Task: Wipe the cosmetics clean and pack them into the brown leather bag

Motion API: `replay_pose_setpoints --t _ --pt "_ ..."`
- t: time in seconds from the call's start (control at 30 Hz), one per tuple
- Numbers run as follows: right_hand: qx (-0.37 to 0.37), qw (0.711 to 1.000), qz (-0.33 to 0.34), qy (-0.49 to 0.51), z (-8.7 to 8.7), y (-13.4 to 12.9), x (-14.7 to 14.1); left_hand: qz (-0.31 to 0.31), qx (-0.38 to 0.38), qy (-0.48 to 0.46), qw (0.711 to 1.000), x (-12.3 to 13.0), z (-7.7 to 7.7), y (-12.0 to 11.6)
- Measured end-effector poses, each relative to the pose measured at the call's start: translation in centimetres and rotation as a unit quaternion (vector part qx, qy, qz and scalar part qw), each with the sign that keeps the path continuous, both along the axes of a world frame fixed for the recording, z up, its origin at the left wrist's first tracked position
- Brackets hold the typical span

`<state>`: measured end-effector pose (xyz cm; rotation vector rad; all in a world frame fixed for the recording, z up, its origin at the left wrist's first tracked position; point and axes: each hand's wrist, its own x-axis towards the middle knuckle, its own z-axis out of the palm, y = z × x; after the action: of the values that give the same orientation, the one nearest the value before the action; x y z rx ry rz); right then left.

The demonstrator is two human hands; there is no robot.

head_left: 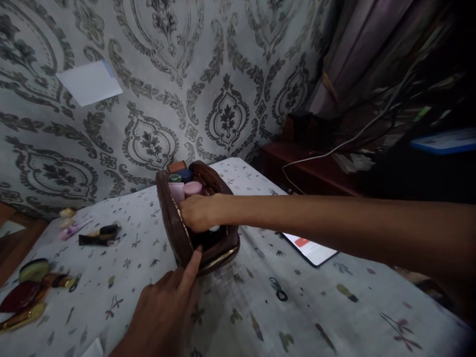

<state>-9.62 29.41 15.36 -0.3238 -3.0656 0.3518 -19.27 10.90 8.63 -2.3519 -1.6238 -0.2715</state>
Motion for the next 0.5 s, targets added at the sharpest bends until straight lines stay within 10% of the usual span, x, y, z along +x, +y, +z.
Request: replay_pose_setpoints --t 0.23,0.5 --pt "0.045 0.999 -0.017 -0.006 5.8 -0.4 5.2 -0.029 -0.011 -0.058 0.998 -1.7 0.2 -1.6" --pt "0.022 0.975 -0.180 0.127 3.8 -4.7 8.8 0.019 0.011 -0.072 0.997 -4.7 0.3 -3.4"
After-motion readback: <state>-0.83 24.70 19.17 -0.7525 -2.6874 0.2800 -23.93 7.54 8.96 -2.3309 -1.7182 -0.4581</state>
